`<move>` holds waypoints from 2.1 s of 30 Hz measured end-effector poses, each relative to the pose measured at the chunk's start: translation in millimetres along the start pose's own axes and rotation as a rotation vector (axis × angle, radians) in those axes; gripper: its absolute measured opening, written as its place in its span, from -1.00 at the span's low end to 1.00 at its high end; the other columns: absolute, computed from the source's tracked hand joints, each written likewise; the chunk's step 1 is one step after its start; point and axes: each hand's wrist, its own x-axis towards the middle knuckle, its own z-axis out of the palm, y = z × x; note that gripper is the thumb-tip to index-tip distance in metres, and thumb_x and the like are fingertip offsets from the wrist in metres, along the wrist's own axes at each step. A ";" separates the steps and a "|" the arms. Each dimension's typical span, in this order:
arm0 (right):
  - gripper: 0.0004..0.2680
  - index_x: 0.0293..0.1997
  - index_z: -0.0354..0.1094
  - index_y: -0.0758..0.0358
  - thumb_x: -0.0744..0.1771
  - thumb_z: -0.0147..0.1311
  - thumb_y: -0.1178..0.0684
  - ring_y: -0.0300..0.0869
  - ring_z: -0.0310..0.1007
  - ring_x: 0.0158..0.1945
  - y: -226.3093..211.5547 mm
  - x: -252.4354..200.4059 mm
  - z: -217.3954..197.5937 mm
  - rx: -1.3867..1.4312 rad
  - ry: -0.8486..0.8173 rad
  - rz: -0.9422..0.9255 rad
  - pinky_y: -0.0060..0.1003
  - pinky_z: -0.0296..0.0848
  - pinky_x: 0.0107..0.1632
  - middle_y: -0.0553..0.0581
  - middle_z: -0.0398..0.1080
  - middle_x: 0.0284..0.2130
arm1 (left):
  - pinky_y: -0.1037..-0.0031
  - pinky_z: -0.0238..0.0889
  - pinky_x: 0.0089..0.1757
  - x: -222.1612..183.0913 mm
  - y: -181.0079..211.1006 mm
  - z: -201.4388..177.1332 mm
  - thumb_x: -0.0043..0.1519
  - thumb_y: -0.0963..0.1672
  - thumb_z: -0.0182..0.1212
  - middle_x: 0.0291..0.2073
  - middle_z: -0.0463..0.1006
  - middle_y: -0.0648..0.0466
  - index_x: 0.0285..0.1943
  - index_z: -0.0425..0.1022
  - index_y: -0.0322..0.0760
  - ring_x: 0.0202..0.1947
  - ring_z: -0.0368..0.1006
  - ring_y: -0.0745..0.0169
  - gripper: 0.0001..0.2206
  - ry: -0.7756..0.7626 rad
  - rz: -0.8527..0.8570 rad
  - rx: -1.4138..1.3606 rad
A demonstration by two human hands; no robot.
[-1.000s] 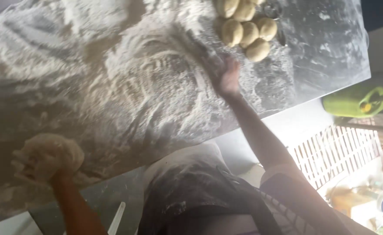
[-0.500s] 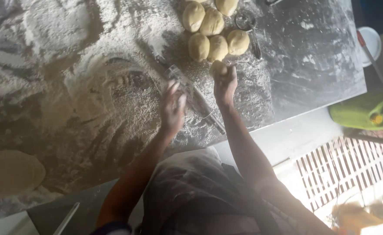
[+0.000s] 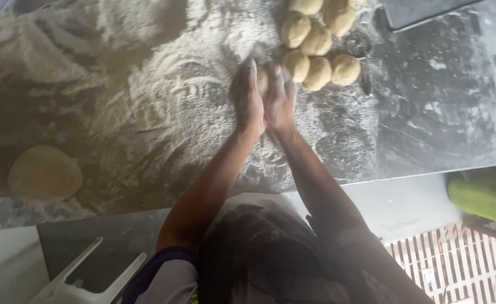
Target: Rolling dough into flat circles and shaping it into buns on a floured bakery surface.
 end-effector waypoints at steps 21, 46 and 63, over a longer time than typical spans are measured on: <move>-0.28 0.44 -0.22 0.29 0.28 0.11 -0.37 0.19 -0.44 0.51 175.3 -61.8 64.1 -1.646 -0.919 -0.102 0.18 -0.32 0.46 0.36 -0.36 0.45 | 0.09 0.15 0.11 89.2 -59.2 -305.5 0.35 0.08 0.16 -0.01 0.50 -0.11 0.08 0.52 -0.27 0.07 0.37 -0.02 -0.62 0.221 -0.042 1.097; -0.60 0.26 0.29 0.20 0.39 0.00 -0.25 -0.01 0.43 0.15 101.8 -97.9 -23.5 -1.484 -0.296 -0.135 -0.10 0.41 0.18 0.29 0.36 0.21 | -0.03 -0.16 0.32 -36.4 -55.1 -208.3 0.34 -0.03 0.01 0.34 0.28 -0.15 0.41 0.22 -0.26 0.35 0.16 -0.10 -0.53 -0.508 0.117 1.194; -0.74 -0.50 0.33 0.07 0.43 0.19 0.05 -0.34 -0.03 -0.66 173.2 -68.6 -65.3 -1.615 -0.230 -0.811 -0.35 0.17 -0.38 -0.11 0.21 -0.71 | 0.35 0.36 -0.38 1.6 -81.4 -362.8 0.40 -0.10 0.34 -0.60 0.55 0.18 -0.07 0.58 -0.12 -0.65 0.38 0.30 -0.93 -0.068 0.428 1.361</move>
